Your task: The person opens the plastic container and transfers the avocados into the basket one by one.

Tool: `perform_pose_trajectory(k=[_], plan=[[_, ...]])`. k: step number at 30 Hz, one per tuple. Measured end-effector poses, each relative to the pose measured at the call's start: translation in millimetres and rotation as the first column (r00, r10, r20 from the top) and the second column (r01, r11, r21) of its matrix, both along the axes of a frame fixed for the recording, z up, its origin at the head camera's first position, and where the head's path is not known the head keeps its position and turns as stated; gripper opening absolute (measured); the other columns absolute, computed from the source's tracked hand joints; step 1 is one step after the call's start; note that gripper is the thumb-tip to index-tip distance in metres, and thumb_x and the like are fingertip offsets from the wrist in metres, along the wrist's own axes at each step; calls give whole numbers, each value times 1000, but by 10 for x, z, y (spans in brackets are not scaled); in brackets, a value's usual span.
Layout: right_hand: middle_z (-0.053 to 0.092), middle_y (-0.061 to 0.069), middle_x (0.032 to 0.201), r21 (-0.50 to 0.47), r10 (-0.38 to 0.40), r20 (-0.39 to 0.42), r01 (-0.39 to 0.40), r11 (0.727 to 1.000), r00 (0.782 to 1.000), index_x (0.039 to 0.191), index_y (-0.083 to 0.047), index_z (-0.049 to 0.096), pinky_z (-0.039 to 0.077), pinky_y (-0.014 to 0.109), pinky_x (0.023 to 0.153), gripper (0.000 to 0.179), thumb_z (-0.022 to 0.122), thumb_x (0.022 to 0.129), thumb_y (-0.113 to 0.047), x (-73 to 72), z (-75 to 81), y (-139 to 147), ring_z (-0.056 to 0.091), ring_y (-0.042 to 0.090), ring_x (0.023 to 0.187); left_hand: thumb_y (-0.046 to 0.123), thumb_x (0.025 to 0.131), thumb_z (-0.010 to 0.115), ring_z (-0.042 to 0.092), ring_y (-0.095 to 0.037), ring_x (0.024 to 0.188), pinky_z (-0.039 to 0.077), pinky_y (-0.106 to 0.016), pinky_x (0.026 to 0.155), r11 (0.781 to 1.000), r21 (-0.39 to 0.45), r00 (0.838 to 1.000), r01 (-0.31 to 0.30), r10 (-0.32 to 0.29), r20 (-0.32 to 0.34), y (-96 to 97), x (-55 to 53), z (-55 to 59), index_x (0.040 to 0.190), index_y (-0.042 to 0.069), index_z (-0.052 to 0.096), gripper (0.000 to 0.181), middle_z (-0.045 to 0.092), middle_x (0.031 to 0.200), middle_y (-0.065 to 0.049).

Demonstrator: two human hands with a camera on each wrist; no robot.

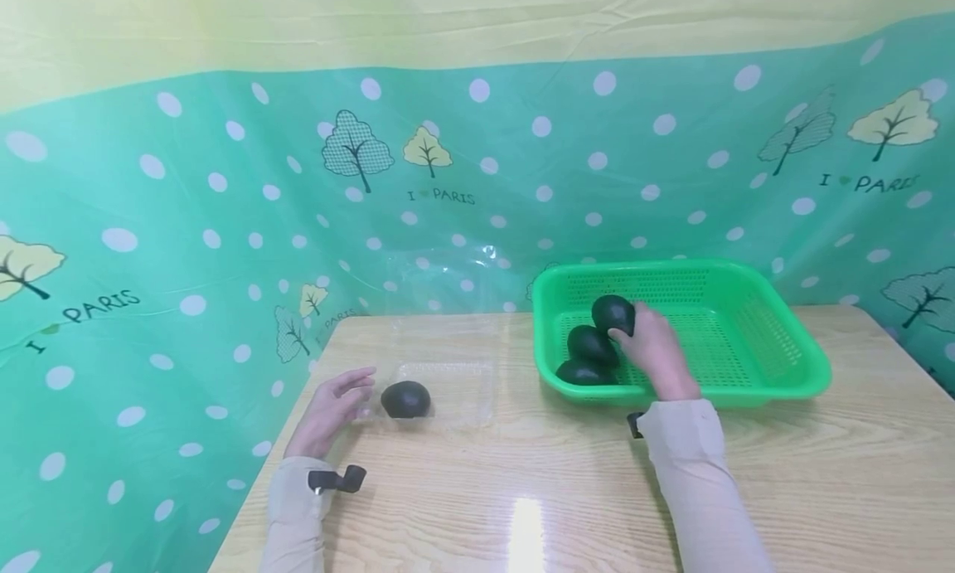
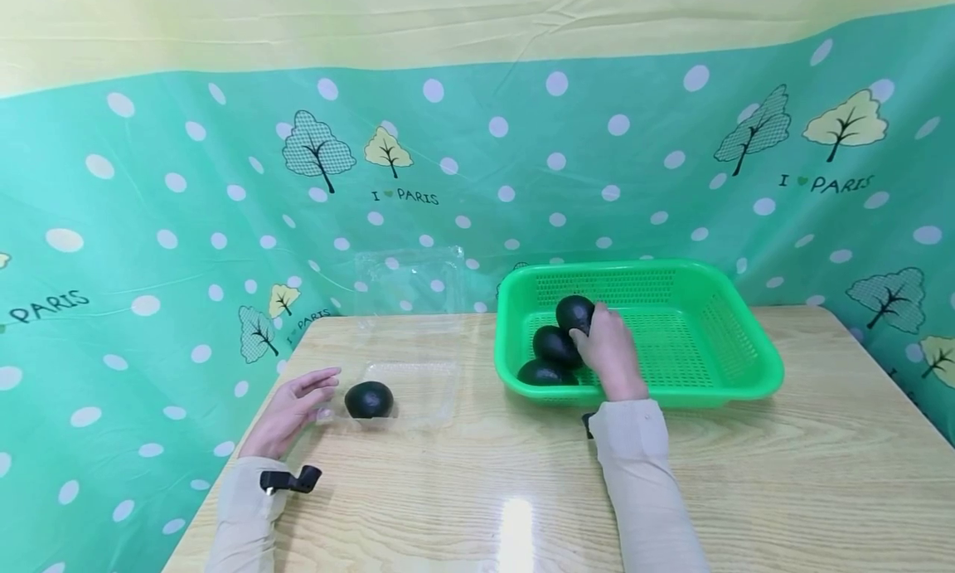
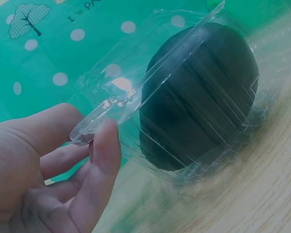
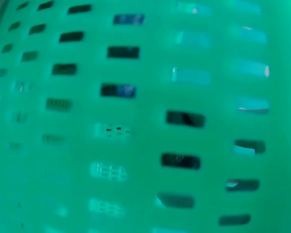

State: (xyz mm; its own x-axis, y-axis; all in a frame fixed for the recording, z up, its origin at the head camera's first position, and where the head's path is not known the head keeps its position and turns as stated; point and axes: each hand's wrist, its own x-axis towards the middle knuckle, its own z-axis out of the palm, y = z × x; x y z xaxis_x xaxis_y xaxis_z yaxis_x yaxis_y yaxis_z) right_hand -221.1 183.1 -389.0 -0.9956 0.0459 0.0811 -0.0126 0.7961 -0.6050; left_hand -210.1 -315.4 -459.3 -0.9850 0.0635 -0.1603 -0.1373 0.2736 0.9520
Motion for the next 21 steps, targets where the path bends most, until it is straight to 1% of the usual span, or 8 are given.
perform_pose_trajectory(k=[4,9,12,15,18,19,21], plan=[[46,43,133,2,-7,21,7,1000,1000,138,21,35,43,65,100,59,60,99,-17,-14,-23,5,46,57,123,10,96,56,56,-24,116,57,-26,87,1000,-5,1000,-4,4,-3,-7,0,-3,146,4,46,51,48,143,-24],[45,45,132,6,-13,59,12,1000,998,139,22,32,45,65,97,63,61,98,-16,-22,-46,22,47,58,121,10,96,57,57,-23,115,56,-27,87,1000,-7,1000,-17,17,13,-5,-4,-6,145,6,48,50,49,142,-22],[47,45,130,18,-6,75,5,1000,997,138,23,33,48,64,95,63,62,97,-16,-28,-63,30,49,57,118,11,96,57,57,-26,116,56,-27,88,1000,-17,1000,-20,20,13,0,1,-2,145,7,48,50,50,142,-22],[52,43,124,31,4,95,-7,1000,995,134,22,38,51,61,89,59,63,96,-16,-31,-78,36,54,55,112,11,95,57,57,-28,117,56,-27,87,999,-22,1000,-28,28,9,6,5,3,144,7,49,50,51,141,-22],[54,42,121,44,10,114,-15,999,993,132,21,40,52,60,87,57,64,95,-17,-35,-88,34,56,54,109,11,95,57,57,-27,116,55,-27,87,999,-23,1000,-24,24,8,8,6,5,144,7,49,50,51,141,-22],[54,42,121,46,10,121,-15,999,993,132,21,40,52,60,88,58,64,95,-17,-36,-93,34,56,54,110,11,95,58,58,-27,115,56,-27,87,999,-19,1000,-25,26,6,9,7,4,144,7,50,50,51,141,-23],[51,44,126,58,13,138,-21,998,990,136,21,37,50,61,92,62,65,95,-17,-37,-108,36,53,55,114,11,95,58,58,-25,113,56,-27,87,1000,-15,1000,-23,23,6,9,10,-1,144,7,49,50,51,141,-23]])
